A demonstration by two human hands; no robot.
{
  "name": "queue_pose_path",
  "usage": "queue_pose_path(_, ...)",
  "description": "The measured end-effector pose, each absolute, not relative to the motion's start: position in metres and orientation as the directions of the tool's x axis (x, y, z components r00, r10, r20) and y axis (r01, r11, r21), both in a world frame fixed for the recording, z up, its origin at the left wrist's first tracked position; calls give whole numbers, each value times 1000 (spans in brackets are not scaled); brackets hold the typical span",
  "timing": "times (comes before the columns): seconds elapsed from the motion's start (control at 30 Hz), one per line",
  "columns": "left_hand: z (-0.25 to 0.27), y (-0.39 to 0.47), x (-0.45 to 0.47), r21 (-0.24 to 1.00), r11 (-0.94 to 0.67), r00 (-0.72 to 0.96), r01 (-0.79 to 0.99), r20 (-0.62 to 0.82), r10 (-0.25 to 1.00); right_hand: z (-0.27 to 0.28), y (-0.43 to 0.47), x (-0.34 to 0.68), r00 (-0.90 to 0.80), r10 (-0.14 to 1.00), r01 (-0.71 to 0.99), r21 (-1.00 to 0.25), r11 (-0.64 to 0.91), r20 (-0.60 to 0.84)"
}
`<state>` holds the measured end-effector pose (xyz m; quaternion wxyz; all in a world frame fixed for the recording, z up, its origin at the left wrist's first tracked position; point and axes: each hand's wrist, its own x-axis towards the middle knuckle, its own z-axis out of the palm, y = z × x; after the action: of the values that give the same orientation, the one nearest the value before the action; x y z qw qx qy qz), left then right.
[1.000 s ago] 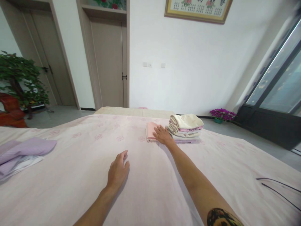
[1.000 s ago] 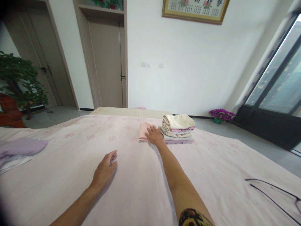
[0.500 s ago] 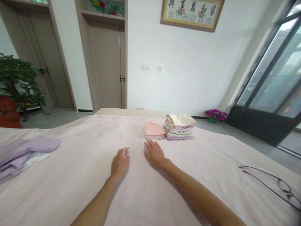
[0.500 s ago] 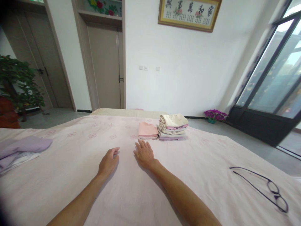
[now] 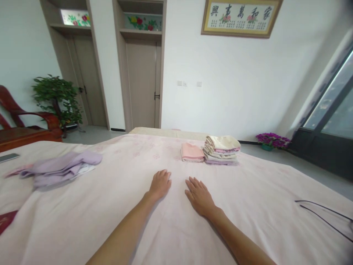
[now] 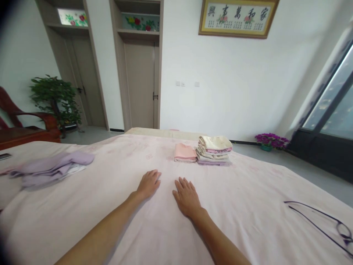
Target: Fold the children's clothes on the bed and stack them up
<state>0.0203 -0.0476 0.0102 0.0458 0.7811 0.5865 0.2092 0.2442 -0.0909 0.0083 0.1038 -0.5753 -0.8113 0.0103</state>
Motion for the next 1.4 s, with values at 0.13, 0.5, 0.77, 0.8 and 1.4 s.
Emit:
queue_pose_path(0.13,16,-51,-1,276,-354,287,893,256,923,8,-87,244,-319,930,928,-139,345,183)
queue_pose_path(0.5,45,-68,-197,176,385,-420,906,490,764,1,-81,245,-312,923,933,-108,342,225)
queue_pose_path(0.77,66,-80,-303,320,535,-623,782,429,654,3,-81,244,-301,929,937,-111,330,216)
queue_pose_path(0.8,68,-81,-306,336,514,-614,789,420,668,3,-82,243,-302,928,937,-112,331,217)
queue_pose_path(1.4,86,-112,-72,591,-607,355,531,495,793,6,-80,256,-240,913,825,-426,370,329)
